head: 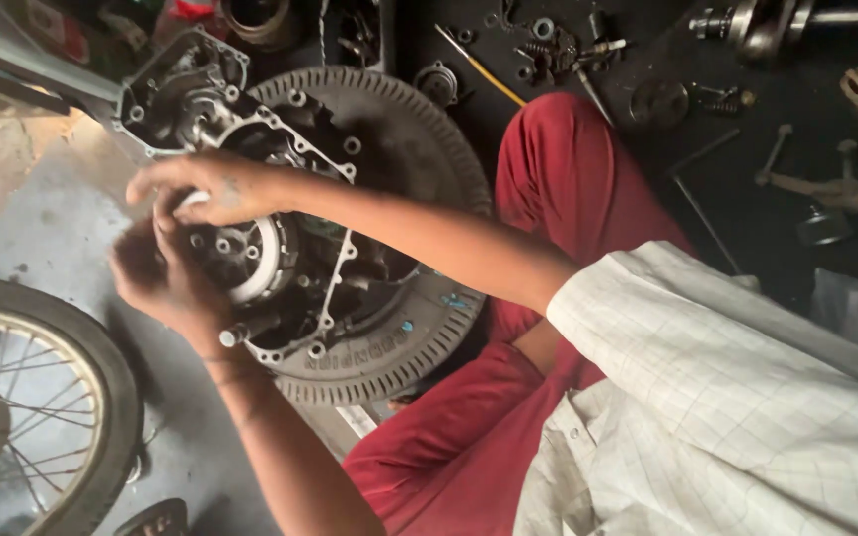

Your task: Assembling the clutch plates and housing inside a motorcycle engine casing.

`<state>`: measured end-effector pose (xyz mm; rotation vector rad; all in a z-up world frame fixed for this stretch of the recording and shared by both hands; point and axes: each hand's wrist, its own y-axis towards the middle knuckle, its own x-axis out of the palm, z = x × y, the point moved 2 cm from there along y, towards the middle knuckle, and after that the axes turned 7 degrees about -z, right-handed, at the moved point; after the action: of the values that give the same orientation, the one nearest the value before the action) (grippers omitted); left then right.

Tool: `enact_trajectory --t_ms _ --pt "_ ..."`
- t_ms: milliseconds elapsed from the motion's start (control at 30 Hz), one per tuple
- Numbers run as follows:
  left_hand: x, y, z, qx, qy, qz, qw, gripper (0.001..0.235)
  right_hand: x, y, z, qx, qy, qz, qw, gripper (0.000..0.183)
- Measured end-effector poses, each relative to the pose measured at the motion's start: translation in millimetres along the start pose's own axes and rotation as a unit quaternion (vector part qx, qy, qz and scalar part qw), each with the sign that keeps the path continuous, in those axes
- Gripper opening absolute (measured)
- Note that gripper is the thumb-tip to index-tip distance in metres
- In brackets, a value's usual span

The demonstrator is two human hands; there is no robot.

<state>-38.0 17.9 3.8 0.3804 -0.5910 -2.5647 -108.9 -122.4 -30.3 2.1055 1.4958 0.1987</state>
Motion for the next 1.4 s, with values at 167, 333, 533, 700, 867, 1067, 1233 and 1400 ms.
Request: enact_trajectory --t_ms 167,333,533,700,867,1067,1233,1400 --pt "-6.4 9.5 4.9 -0.021 0.073 -0.076 0.994 0.021 8.4 -7.4 3.4 0.036 -0.106 0.13 0.985 0.049" --pt "-7.0 20.4 4.2 -0.023 0.084 -0.082 0.993 0.021 16.0 -19.8 -7.8 0.033 -0.124 0.162 0.979 0.05" --pt "-21.8 52.0 -17.1 -0.013 0.197 -0.139 0.97 0.024 48.1 -40.8 -42.0 0.069 -0.132 0.37 0.917 0.043" --pt "-13.4 63.7 -6.9 0.056 0.309 -0.215 0.925 0.029 59.7 -55.0 -60.1 0.071 -0.132 0.467 0.872 0.044" --pt "-25.0 25.4 -4.9 -0.008 0.219 -0.128 0.967 0.033 5.9 -21.4 -36.3 0.07 -0.232 0.328 0.913 0.046" --pt "-1.0 -35.4 36.7 -0.101 0.025 -0.023 0.994 0.043 -18.6 20.0 -11.4 0.045 -0.059 -0.098 0.992 0.053" --pt "10.4 -43.8 47.1 -0.138 -0.009 0.017 0.99 0.041 -16.1 15.2 -1.2 -0.009 0.036 -0.215 0.976 0.053" --pt "-0.8 -39.5 48.1 -0.112 0.069 -0.019 0.991 0.036 -9.1 13.0 6.1 -0.034 0.078 -0.176 0.981 0.046"
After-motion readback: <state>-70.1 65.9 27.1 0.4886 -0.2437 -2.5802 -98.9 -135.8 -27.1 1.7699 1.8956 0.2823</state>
